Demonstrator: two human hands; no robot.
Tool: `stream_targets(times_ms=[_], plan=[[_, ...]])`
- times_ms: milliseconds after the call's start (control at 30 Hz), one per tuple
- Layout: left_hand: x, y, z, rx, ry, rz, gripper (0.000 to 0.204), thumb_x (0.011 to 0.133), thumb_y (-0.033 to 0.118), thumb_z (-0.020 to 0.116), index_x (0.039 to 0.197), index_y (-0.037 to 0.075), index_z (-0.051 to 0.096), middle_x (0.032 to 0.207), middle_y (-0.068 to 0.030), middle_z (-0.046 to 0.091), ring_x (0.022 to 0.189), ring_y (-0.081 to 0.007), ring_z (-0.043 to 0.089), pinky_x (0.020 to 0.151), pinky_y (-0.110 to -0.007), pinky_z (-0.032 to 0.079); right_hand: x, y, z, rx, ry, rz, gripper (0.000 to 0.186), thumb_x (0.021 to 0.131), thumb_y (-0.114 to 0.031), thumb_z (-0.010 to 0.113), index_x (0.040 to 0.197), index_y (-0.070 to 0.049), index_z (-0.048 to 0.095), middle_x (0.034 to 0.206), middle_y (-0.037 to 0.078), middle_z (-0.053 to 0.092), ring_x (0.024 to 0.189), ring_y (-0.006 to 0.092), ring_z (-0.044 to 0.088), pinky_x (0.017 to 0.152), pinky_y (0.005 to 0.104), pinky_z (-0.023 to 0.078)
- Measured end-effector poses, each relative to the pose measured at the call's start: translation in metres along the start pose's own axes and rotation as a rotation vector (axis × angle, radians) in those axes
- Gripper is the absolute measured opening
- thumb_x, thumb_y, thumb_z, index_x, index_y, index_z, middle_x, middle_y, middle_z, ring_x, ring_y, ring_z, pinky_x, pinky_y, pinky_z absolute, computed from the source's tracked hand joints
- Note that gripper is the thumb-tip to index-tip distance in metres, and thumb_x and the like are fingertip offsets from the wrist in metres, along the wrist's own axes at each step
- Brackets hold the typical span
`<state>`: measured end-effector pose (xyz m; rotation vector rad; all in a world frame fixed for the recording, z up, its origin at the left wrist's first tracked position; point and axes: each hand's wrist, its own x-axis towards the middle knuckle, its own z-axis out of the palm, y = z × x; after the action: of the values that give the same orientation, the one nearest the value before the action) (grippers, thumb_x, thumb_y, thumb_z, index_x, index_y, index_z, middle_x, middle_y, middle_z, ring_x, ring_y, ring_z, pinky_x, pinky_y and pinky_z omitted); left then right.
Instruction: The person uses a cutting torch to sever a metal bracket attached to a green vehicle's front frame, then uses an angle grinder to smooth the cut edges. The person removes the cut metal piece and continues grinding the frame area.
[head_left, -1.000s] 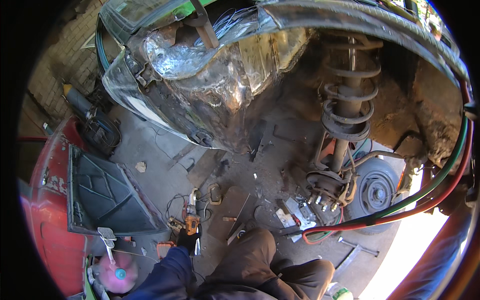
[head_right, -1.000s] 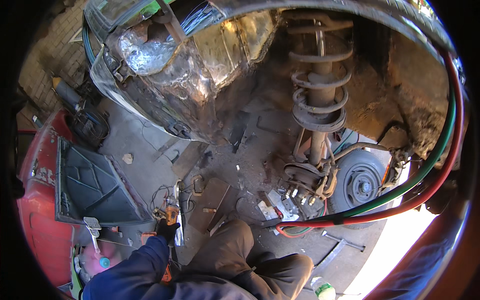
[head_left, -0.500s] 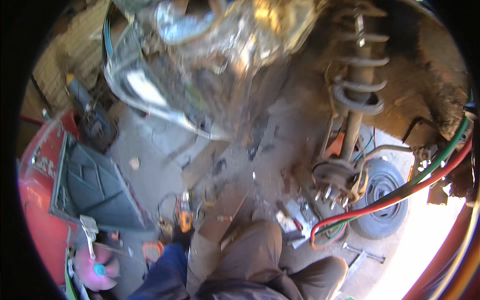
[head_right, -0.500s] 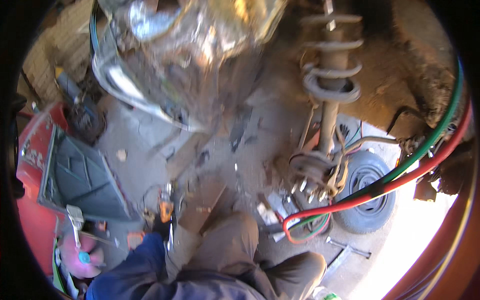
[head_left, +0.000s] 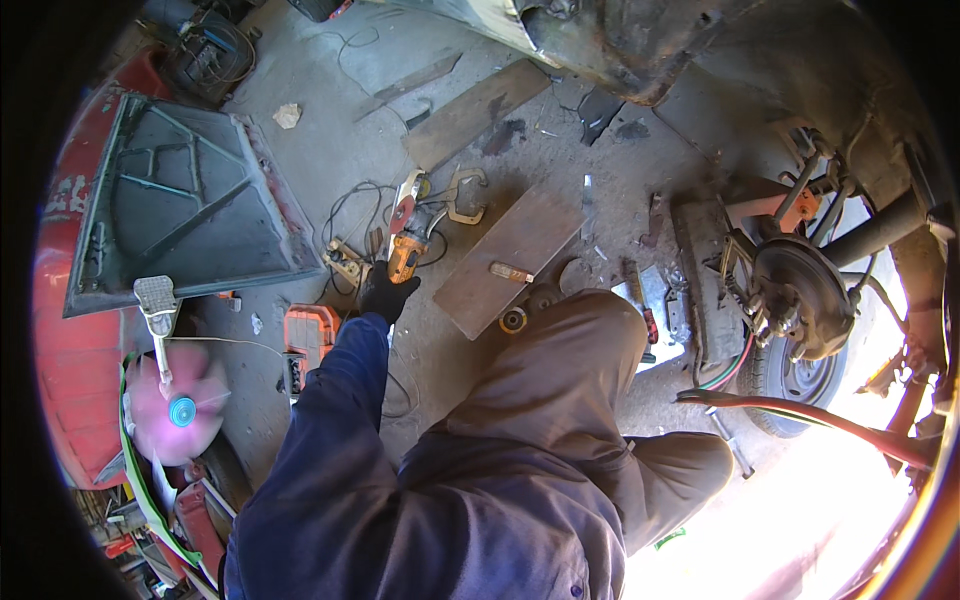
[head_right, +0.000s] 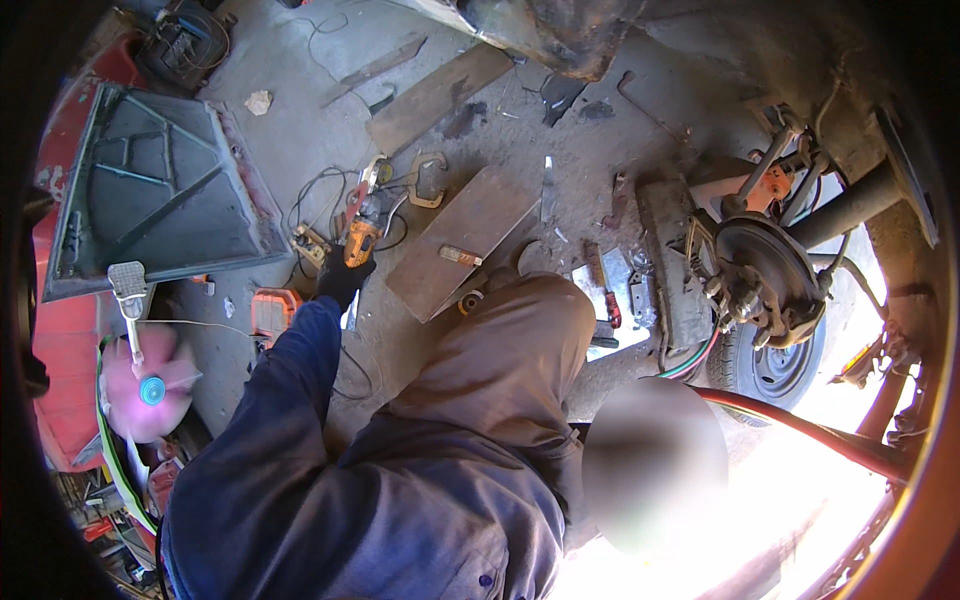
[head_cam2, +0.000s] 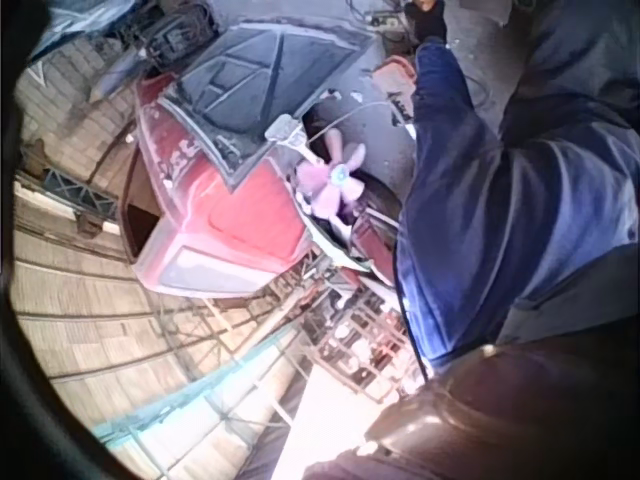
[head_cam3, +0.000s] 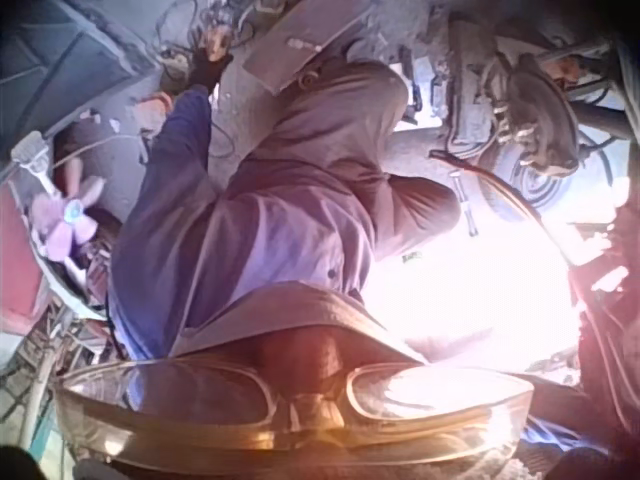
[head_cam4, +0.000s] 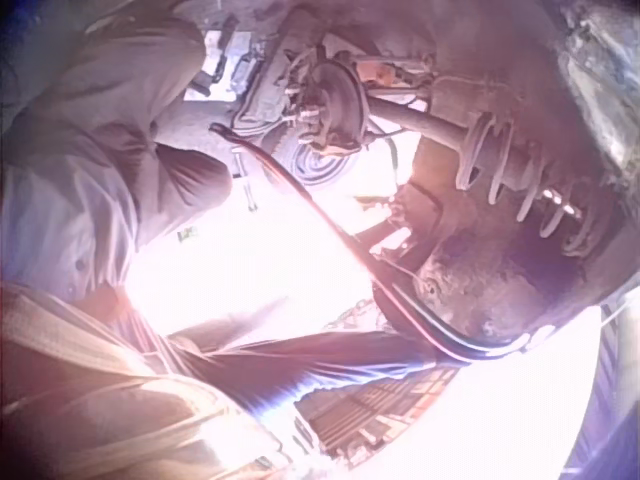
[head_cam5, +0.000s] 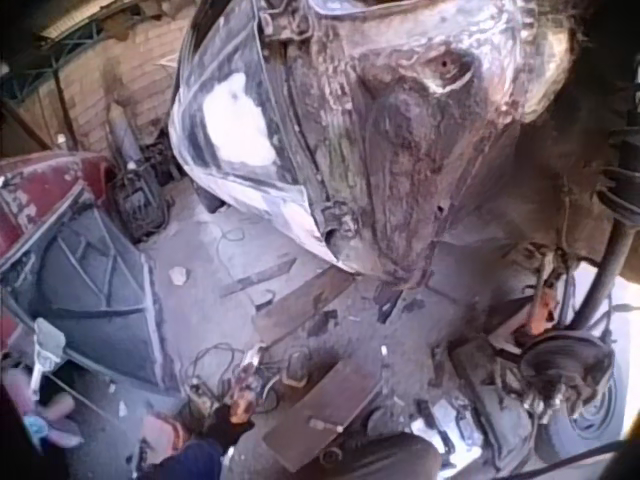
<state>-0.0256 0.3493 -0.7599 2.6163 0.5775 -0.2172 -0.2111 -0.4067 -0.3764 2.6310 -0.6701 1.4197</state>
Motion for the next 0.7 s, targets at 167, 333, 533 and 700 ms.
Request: stream_targets(times_ms=[167,333,533,700], plan=[[0.031,-0.014,0.023,0.084,-0.058,0.14,0.081,0.083,0.05,0.091,0.142,0.004,0.059,0.126,-0.0247,0.071,0.117,-0.0453,0.071,0.097,-0.055,0.056,-0.088,0.002,-0.008,-0.061,-0.219,0.144,0.063,0.115,-0.053,0.053,0.131,0.003,0.078,0.117,0.025,0.081,0.105,0.035,0.077,0.091,0.0447,0.058],[0.068,0.018,0.057,0.066,-0.127,0.182,0.088,0.081,0.051,0.095,0.145,0.004,0.057,0.134,-0.0268,0.068,0.122,-0.0454,0.068,0.102,-0.053,0.055,-0.138,0.002,-0.027,-0.126,-0.334,0.268,0.062,0.115,-0.052,0.053,0.131,0.002,0.078,0.117,0.025,0.081,0.105,0.0344,0.077,0.091,0.0443,0.058],[0.13,0.059,0.104,0.235,-0.211,0.189,0.088,0.079,0.06,0.092,0.139,0.003,0.061,0.136,-0.0275,0.068,0.124,-0.0461,0.068,0.105,-0.053,0.055,-0.167,0.002,-0.043,-0.175,-0.423,0.36,0.061,0.116,-0.051,0.053,0.132,0.002,0.077,0.117,0.025,0.081,0.105,0.0338,0.077,0.092,0.0438,0.057],[0.16,0.077,0.132,0.236,-0.175,0.219,0.093,0.084,0.067,0.086,0.144,0.0,0.06,0.142,-0.0291,0.065,0.131,-0.0464,0.064,0.109,-0.053,0.05,-0.18,0.004,-0.05,-0.206,-0.464,0.4,0.06,0.116,-0.051,0.053,0.132,0.002,0.077,0.117,0.024,0.081,0.105,0.0332,0.077,0.092,0.0434,0.057]])
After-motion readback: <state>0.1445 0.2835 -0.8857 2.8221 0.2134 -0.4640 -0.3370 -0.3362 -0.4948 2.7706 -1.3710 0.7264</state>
